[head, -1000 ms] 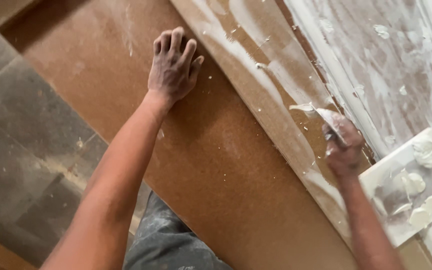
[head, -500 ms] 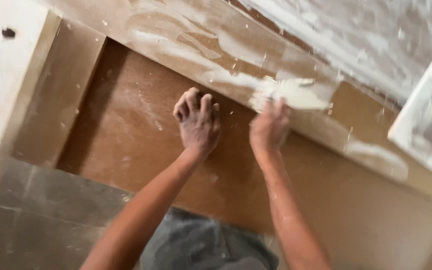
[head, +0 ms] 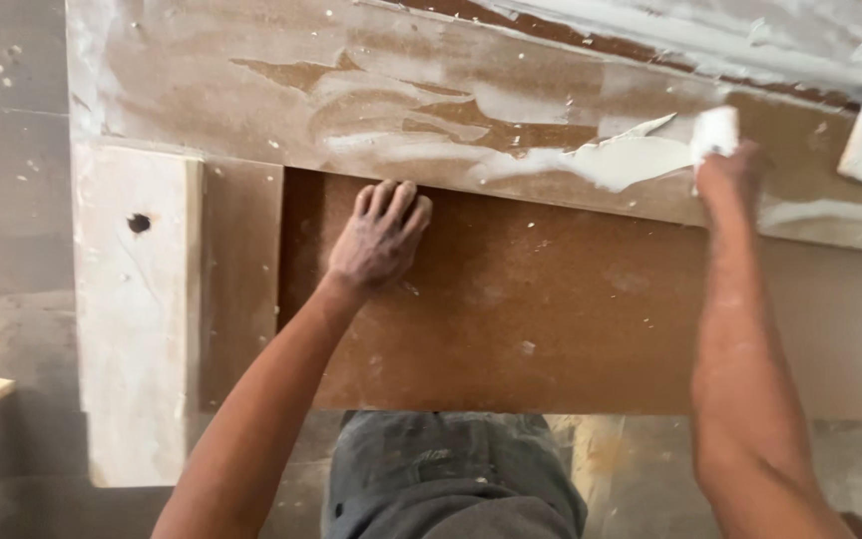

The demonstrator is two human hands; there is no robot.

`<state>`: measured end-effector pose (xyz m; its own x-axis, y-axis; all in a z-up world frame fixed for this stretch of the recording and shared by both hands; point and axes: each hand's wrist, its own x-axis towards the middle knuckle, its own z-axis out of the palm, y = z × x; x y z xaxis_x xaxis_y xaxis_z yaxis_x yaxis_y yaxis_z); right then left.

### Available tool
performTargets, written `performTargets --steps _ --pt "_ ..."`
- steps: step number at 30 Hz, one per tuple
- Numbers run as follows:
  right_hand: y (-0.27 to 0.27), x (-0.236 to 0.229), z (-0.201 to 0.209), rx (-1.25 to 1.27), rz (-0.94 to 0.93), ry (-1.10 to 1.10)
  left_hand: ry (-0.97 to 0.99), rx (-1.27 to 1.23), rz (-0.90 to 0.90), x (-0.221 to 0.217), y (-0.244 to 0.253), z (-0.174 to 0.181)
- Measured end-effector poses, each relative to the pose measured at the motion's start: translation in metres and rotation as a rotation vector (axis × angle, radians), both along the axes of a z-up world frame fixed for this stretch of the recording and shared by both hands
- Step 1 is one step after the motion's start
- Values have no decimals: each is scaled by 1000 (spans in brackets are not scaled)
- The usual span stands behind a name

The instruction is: The person applies white wood putty to wood panels with a putty knife, taking the material from a hawk.

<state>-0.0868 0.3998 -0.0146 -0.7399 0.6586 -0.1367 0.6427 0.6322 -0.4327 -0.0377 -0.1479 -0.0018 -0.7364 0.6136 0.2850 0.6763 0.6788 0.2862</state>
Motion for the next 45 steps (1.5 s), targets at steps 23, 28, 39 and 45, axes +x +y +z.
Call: performTargets --steps 23,28,39,45 --pt "-354 20 38 666 596 373 -90 -82 -35 -12 -21 -3" --pt "-353 26 60 182 762 -290 -150 -81 -179 -9 -25 -6" --pt "-45 -34 -49 35 -23 96 -40 -39 -18 -6 -36 -1" --pt "-356 -56 -28 176 370 125 -42 -52 -36 -5 -33 -12"
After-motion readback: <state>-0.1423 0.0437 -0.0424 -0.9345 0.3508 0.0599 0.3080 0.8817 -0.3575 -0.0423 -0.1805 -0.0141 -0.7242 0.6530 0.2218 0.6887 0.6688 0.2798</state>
